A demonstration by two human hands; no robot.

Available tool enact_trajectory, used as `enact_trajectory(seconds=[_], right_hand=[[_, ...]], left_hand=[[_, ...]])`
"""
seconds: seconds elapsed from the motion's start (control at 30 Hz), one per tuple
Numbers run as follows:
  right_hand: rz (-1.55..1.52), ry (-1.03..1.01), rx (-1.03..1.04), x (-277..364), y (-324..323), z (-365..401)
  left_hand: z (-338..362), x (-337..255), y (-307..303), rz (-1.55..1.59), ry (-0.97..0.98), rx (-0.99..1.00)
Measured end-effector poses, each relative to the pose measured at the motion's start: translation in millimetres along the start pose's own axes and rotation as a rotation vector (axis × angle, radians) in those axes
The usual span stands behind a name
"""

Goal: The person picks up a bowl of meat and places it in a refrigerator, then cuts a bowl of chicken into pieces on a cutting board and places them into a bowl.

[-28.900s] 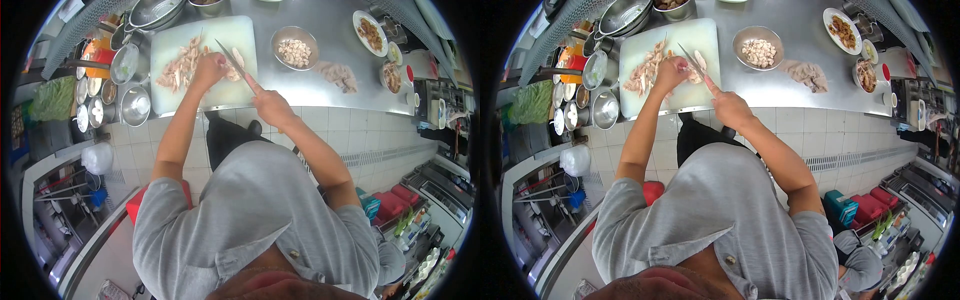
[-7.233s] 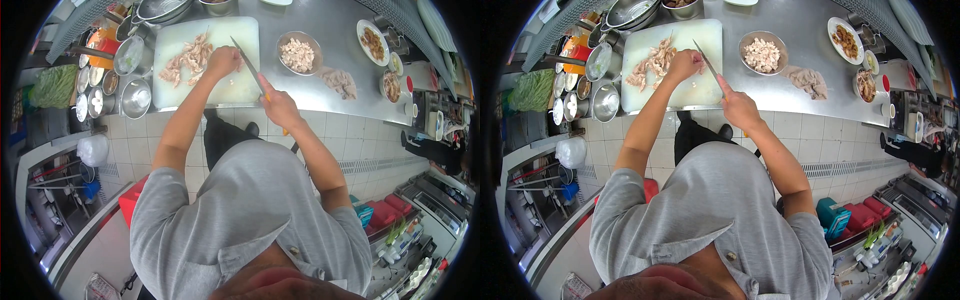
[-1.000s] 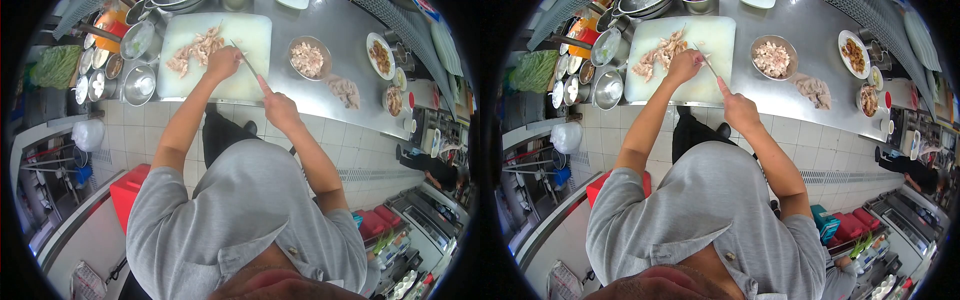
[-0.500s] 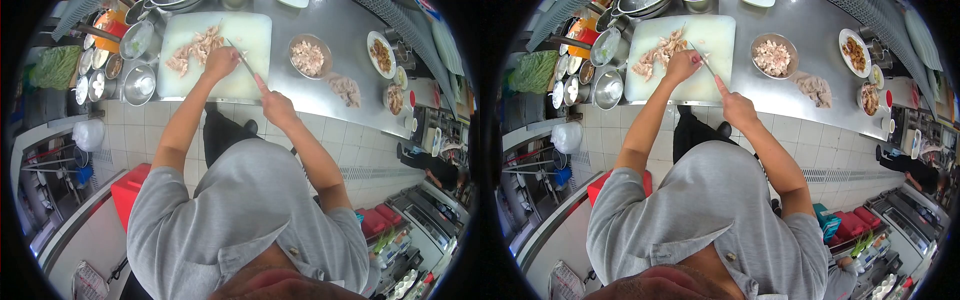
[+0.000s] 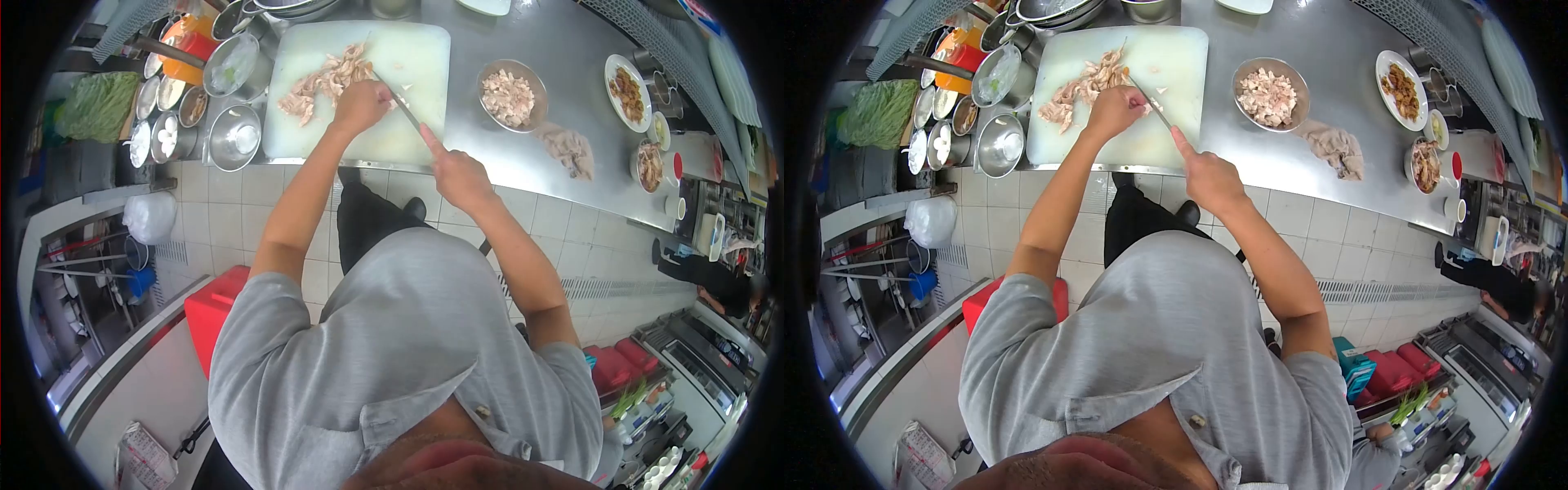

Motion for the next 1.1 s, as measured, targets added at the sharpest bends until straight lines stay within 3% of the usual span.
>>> enact_trajectory(seconds=[0.37,1.1], right_hand=[[-0.001,-0.015,0.018,3,-2,1],[0.02,-0.018,0.048,9,12,12]], left_hand=[[5,-1,-11,0.107,-0.013,-0.019],[11,10,-10,-0.026,0.056,-0.047]])
Point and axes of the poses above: each hand's wrist, its own z-axis away from the middle knuckle, its own y-axis out of the palm, x = y × z, the point moved 7 cm from there along -z, towards the middle knuckle, and after that the axes turned 12 degrees about -x, right-handed, at the moved point
